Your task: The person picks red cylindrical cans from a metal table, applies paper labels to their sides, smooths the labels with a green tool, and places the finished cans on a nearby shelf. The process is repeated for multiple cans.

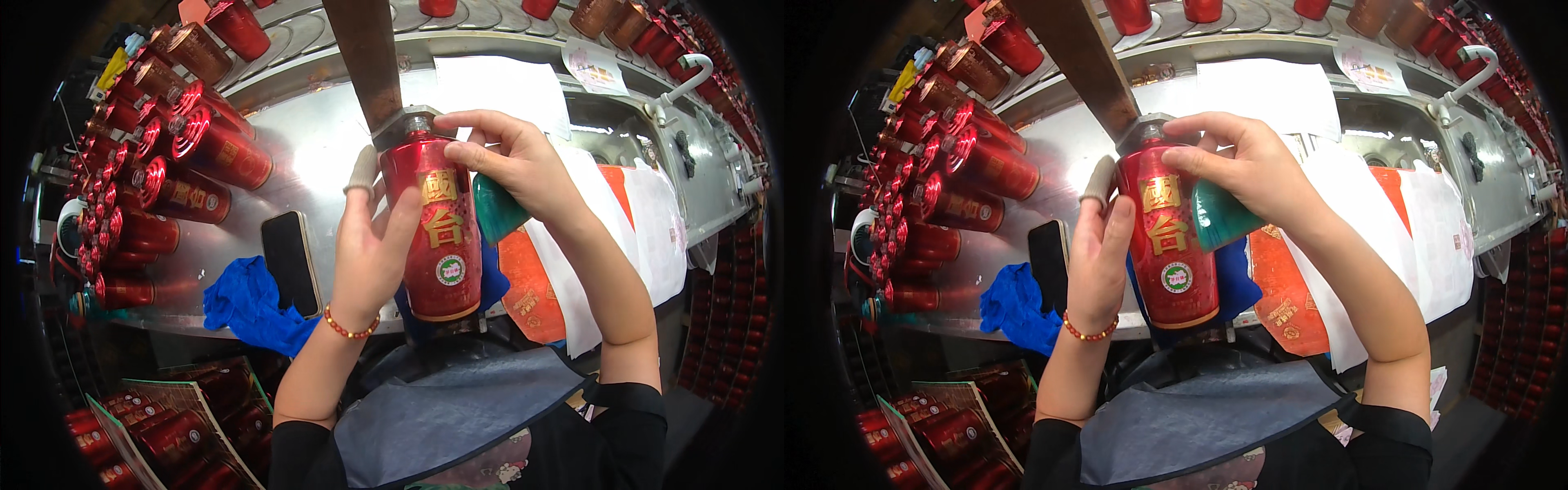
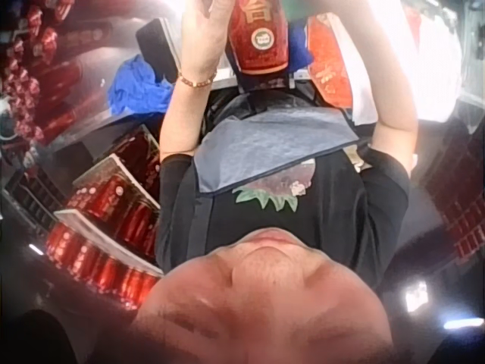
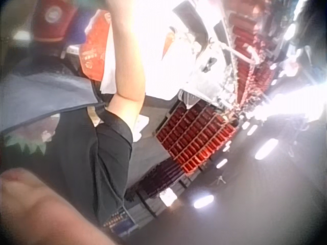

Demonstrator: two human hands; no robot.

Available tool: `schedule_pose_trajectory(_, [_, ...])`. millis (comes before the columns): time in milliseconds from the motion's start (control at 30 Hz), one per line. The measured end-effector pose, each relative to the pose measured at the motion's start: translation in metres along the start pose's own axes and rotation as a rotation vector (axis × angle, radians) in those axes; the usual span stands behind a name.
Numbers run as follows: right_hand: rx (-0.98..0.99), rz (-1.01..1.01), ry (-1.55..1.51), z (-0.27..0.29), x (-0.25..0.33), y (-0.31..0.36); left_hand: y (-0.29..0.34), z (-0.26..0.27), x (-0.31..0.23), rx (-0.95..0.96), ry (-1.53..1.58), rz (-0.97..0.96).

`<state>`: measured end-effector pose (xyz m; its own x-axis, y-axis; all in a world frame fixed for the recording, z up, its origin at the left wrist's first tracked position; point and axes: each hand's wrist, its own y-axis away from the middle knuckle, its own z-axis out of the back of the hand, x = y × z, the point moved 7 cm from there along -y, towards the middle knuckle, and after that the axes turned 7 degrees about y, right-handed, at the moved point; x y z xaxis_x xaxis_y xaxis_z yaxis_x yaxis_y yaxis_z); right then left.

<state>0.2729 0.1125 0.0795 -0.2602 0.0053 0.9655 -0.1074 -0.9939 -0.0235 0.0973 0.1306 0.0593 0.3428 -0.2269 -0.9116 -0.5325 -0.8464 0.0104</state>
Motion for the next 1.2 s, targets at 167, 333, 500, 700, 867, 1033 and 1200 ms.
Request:
schedule_pose_trajectory(167, [0.032,-0.003,0.029,-0.003,-0.001,-0.004,-0.014,0.004,0.006,-0.044,-0.095,-0.022])
schedule_pose_trajectory(333, [-0.038,0.063,0.054,-0.003,-0.004,-0.008,-0.013,0.002,0.007,-0.056,0.031,-0.009])
schedule_pose_trajectory(500, [-0.066,-0.020,0.012,0.005,-0.014,0.001,-0.013,0.005,0.009,-0.056,0.017,0.016])
schedule_pose_trajectory(700, [0.009,-0.166,-0.262,-0.009,-0.038,0.033,-0.016,0.001,0.009,-0.044,-0.046,0.092])
schedule_pose_trajectory(867, [0.058,-0.174,-0.312,-0.015,-0.033,0.035,-0.018,0.000,0.008,-0.057,-0.059,0.090])
schedule_pose_trajectory(1033, [0.053,-0.192,-0.340,-0.014,-0.031,0.033,-0.026,0.005,0.008,-0.085,0.125,0.127])
schedule_pose_trajectory(1200, [0.083,-0.208,-0.270,-0.016,-0.032,0.029,-0.035,0.004,0.007,-0.099,0.073,0.126])
